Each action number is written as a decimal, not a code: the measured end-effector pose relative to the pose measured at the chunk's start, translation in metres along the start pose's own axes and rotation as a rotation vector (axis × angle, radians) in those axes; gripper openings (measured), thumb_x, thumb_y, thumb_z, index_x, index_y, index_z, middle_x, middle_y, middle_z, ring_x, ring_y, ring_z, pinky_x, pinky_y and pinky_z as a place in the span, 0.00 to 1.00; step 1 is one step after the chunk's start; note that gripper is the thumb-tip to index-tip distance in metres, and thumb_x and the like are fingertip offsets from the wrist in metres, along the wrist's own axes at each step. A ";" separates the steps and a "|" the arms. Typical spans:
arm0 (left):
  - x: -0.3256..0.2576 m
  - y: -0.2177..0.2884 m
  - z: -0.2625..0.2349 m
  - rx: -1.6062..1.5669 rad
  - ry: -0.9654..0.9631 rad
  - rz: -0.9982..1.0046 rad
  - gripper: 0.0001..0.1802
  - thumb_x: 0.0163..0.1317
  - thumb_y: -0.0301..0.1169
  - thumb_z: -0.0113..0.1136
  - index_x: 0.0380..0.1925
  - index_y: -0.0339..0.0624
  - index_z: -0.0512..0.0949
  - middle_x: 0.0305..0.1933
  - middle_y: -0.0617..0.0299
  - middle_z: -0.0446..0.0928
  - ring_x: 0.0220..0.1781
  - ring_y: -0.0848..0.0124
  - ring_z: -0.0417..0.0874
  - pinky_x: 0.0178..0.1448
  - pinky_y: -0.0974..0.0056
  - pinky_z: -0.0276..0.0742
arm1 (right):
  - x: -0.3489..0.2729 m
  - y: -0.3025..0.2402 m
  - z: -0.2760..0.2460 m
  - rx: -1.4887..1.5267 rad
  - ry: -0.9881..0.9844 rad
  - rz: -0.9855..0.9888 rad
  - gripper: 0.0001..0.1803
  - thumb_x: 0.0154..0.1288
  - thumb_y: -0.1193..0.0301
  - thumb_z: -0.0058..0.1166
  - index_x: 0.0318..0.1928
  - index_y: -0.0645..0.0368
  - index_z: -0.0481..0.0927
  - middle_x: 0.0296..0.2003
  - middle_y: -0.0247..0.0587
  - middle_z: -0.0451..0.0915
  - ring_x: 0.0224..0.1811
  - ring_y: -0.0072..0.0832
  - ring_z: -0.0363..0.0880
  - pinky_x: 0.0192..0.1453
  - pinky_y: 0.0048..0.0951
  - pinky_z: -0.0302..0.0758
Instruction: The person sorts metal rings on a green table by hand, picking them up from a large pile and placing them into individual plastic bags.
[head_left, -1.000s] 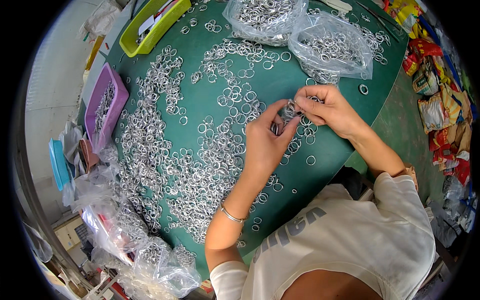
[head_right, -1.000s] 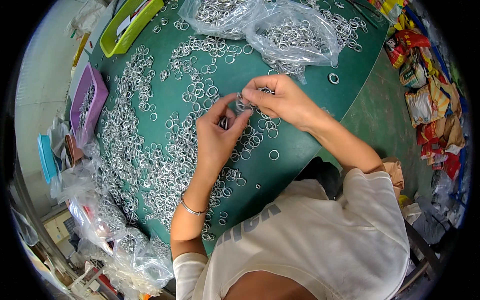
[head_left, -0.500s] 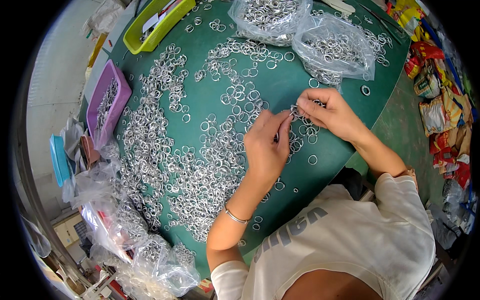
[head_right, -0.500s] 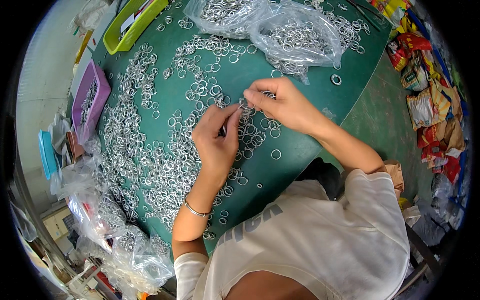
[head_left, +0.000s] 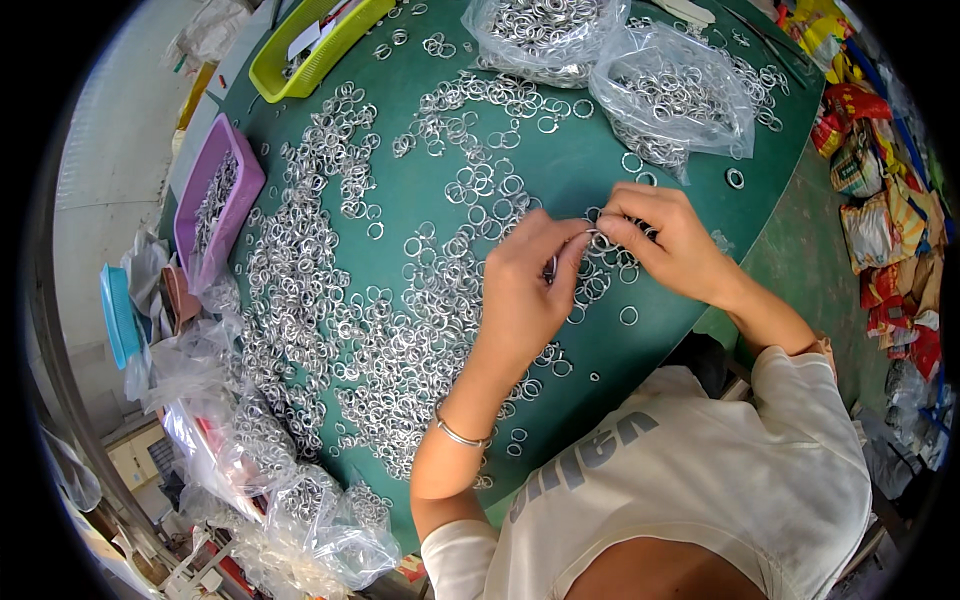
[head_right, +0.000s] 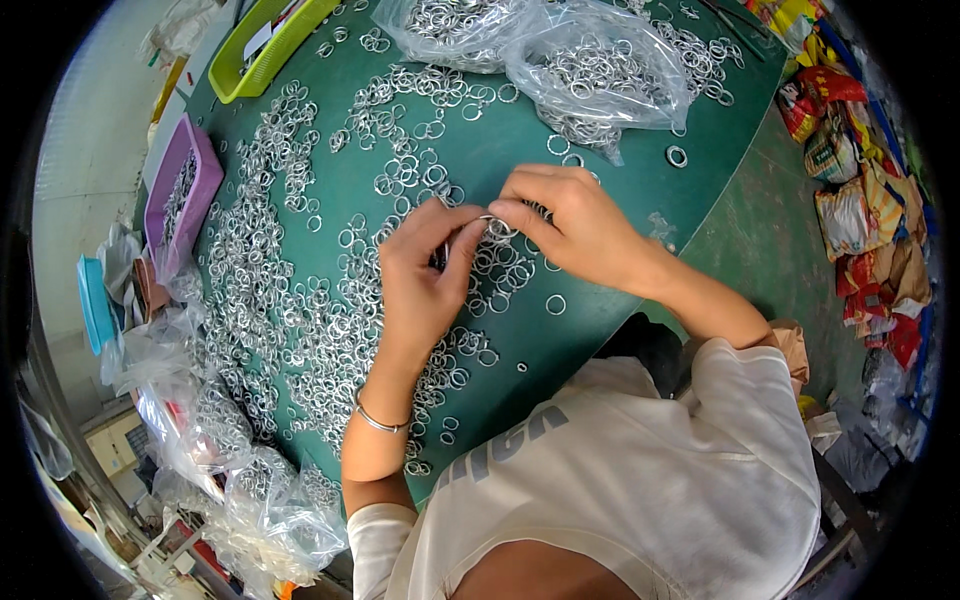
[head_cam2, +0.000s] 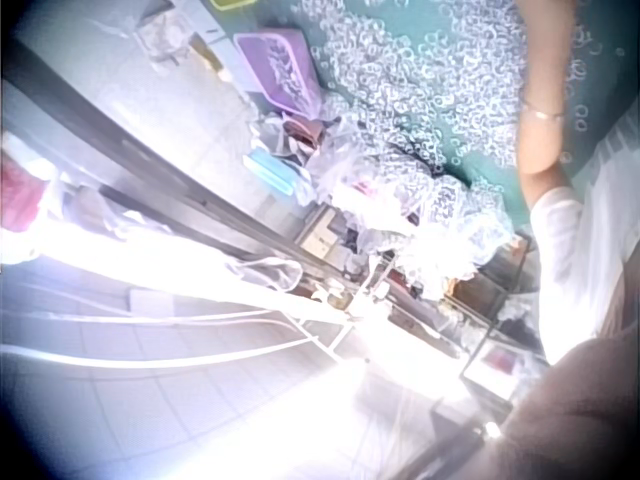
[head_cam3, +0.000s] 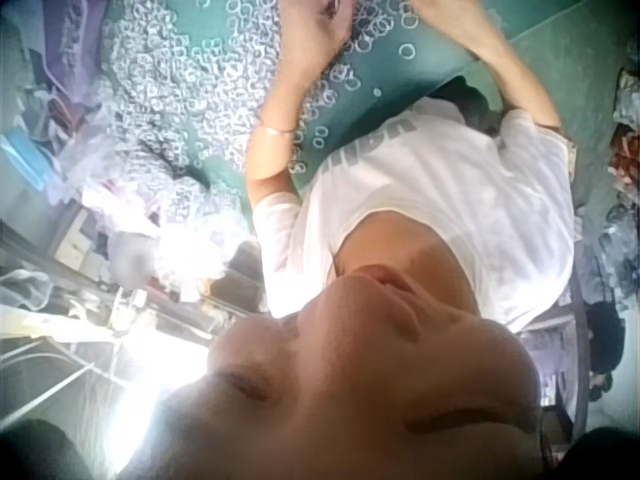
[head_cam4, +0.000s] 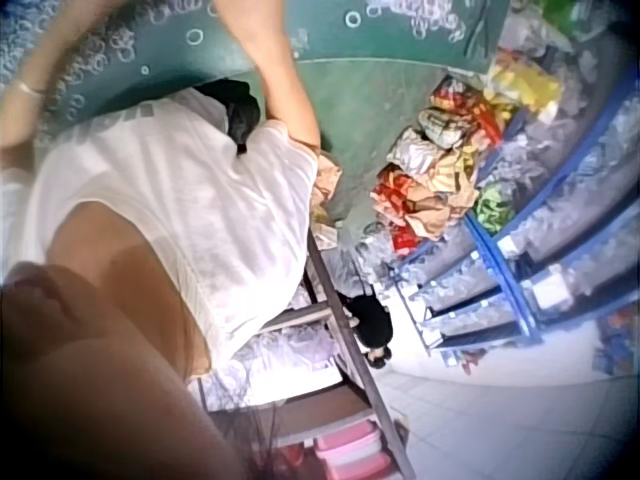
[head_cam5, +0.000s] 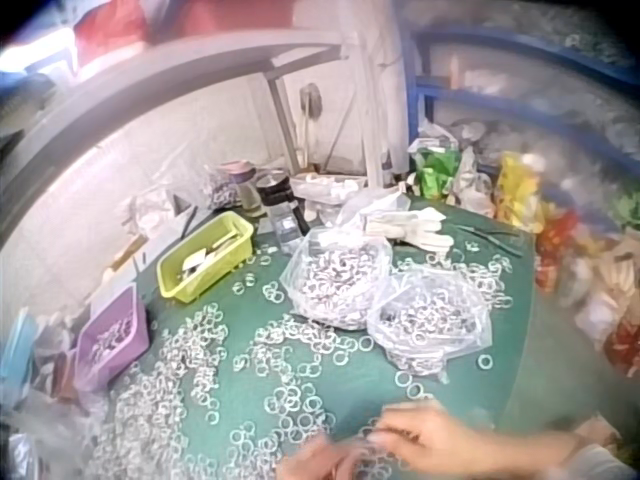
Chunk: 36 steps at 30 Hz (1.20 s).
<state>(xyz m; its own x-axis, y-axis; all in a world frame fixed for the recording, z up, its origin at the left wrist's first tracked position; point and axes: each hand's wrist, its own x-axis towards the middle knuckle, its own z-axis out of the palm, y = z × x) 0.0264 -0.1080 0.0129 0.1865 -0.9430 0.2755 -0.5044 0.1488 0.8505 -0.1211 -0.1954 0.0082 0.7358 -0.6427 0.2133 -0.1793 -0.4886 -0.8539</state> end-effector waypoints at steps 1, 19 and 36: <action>-0.001 0.000 0.000 0.043 0.018 0.067 0.04 0.51 0.20 0.57 0.29 0.35 0.78 0.18 0.59 0.66 0.17 0.71 0.66 0.21 0.69 0.61 | 0.000 -0.002 -0.003 0.045 -0.022 0.035 0.09 0.59 0.72 0.50 0.27 0.67 0.72 0.21 0.45 0.70 0.23 0.38 0.69 0.27 0.31 0.65; -0.012 -0.032 -0.003 -0.805 -0.031 -0.795 0.09 0.62 0.31 0.51 0.32 0.36 0.75 0.18 0.73 0.63 0.17 0.85 0.58 0.18 0.77 0.49 | -0.003 0.021 0.001 0.658 -0.042 0.528 0.13 0.66 0.66 0.45 0.28 0.60 0.72 0.21 0.31 0.70 0.14 0.10 0.56 0.16 0.15 0.51; -0.014 -0.037 -0.005 -0.972 -0.018 -0.872 0.18 0.67 0.36 0.43 0.42 0.31 0.73 0.24 0.64 0.69 0.17 0.83 0.61 0.17 0.79 0.55 | -0.005 0.023 0.010 0.711 -0.110 0.522 0.11 0.65 0.67 0.46 0.33 0.63 0.76 0.22 0.31 0.73 0.12 0.09 0.56 0.14 0.14 0.50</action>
<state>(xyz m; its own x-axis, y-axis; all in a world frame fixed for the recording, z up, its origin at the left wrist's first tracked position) 0.0465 -0.0984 -0.0201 0.1260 -0.8403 -0.5273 0.5894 -0.3641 0.7211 -0.1229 -0.1974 -0.0173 0.7389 -0.6026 -0.3014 -0.0886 0.3565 -0.9301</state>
